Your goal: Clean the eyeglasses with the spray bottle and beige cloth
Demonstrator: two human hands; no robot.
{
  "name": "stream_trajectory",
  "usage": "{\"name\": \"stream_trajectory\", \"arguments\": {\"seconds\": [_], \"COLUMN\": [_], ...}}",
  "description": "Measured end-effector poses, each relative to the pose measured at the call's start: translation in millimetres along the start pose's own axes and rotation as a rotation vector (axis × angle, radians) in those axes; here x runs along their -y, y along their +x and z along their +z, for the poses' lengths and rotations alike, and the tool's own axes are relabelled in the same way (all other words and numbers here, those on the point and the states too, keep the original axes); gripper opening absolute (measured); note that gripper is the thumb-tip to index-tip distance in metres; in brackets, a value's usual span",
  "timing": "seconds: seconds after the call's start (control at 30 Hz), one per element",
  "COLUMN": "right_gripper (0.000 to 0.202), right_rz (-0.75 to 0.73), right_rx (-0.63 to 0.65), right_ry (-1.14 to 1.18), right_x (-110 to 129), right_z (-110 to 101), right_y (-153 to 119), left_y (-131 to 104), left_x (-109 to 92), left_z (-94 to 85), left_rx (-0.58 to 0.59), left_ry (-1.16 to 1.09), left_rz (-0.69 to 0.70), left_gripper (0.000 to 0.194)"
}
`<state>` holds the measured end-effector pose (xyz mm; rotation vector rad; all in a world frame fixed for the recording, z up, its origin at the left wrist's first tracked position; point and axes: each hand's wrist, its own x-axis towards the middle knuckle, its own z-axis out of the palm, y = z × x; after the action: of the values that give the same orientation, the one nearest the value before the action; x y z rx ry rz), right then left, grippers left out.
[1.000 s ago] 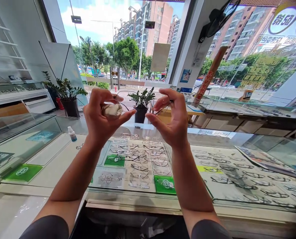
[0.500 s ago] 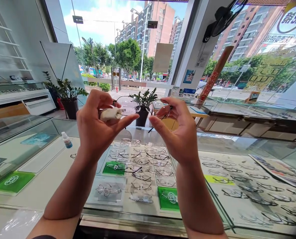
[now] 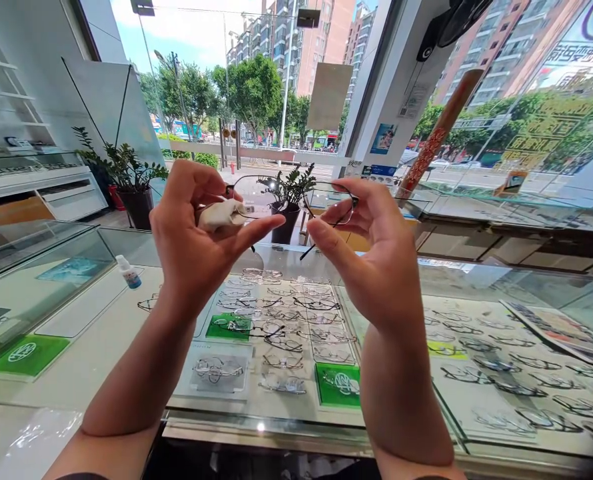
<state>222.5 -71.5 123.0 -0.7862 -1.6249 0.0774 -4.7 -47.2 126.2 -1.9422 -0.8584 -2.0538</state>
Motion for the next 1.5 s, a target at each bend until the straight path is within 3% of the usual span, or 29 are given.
{"name": "stream_trajectory", "arguments": {"seconds": [0.23, 1.1, 1.5], "right_gripper": [0.052, 0.047, 0.054], "right_rz": [0.001, 0.031, 0.058], "right_rx": [0.065, 0.046, 0.1], "right_ry": [-0.014, 0.034, -0.009], "right_x": [-2.3, 2.8, -0.5], "right_z": [-3.0, -6.6, -10.5], "right_y": [-1.2, -2.6, 1.0], "left_y": [-1.6, -1.6, -7.0], "left_x": [-4.5, 8.5, 6.3], "left_z": [2.2, 8.6, 9.1], "left_rx": [-0.033, -0.066, -0.102], "left_ry": [0.016, -0.021, 0.146], "left_rz": [0.045, 0.064, 0.096], "left_gripper": [0.055, 0.059, 0.06]}}
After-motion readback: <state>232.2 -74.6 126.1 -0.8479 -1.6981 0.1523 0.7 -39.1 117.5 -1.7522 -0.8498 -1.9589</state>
